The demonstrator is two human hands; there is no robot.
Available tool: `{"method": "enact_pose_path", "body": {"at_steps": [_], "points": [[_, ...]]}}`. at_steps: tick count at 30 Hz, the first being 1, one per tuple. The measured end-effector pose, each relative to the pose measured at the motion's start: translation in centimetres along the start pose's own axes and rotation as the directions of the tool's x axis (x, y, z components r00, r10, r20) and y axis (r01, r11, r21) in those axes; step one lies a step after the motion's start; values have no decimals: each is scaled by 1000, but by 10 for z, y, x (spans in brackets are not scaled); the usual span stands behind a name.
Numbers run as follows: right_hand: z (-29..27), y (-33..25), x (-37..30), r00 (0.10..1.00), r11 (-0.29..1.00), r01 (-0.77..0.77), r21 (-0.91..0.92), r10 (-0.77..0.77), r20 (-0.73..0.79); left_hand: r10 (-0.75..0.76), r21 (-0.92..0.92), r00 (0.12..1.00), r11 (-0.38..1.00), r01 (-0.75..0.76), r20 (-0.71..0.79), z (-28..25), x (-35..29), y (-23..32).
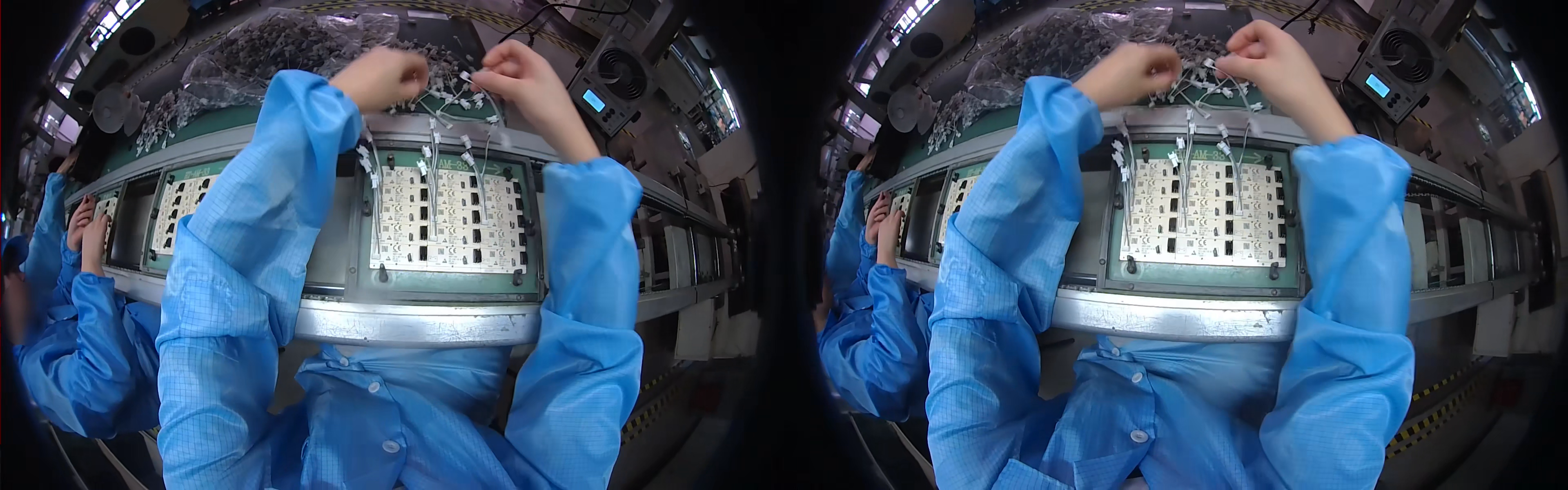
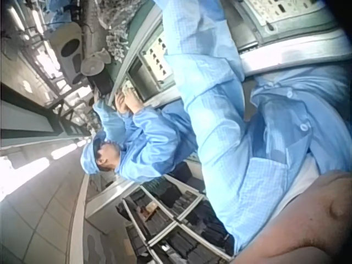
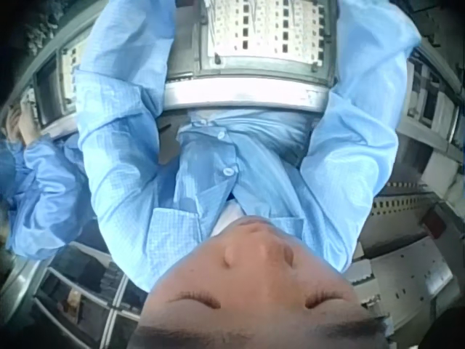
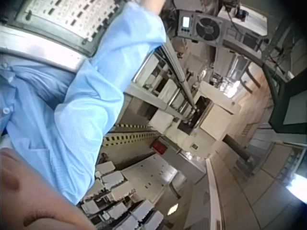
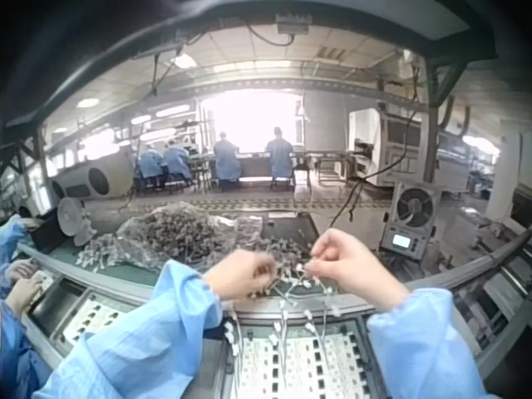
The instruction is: Inserting small electronic components into a printed circuit board on an assembly line.
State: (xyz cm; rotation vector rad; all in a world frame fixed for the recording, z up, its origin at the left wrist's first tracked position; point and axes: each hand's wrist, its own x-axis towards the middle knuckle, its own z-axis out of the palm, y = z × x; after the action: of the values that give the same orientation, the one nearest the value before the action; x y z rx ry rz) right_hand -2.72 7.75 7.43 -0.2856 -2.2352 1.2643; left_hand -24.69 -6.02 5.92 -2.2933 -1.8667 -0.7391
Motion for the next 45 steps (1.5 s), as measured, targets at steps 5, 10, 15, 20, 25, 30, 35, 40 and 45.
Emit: {"method": "enact_pose_path", "body": {"at_steps": [5,10,15,20,25,30,35,40,45], "points": [[-15,-34,-57,998,996,-42,84,37,52,-638,-718,768,564,409,-63,-44,7,19],[-21,-35,-75,999,999,-34,-14,35,31,-752,-958,598,265,-111,-277,-47,2,12],[-19,-32,-104,987,992,-102,78,111,-117,72,67,915,997,-50,-397,-31,-35,103],[-18,-32,-125,989,986,-120,113,129,-77,70,294,982,956,-16,-175,6,-114,184],[-10,-26,-132,989,988,-72,133,89,-120,-103,230,990,966,122,-92,24,-120,184],[-14,-17,-141,990,984,-51,172,72,-122,-188,181,982,966,187,-14,18,-118,193],[-19,-10,-144,986,992,-36,121,55,-160,-173,212,985,962,172,-16,23,-121,196],[-16,-10,-147,989,995,5,105,10,-147,-21,438,998,898,42,-51,35,-127,204],[-15,-10,-147,989,995,-18,99,32,-144,-8,471,999,882,27,-41,36,-129,202]]}}
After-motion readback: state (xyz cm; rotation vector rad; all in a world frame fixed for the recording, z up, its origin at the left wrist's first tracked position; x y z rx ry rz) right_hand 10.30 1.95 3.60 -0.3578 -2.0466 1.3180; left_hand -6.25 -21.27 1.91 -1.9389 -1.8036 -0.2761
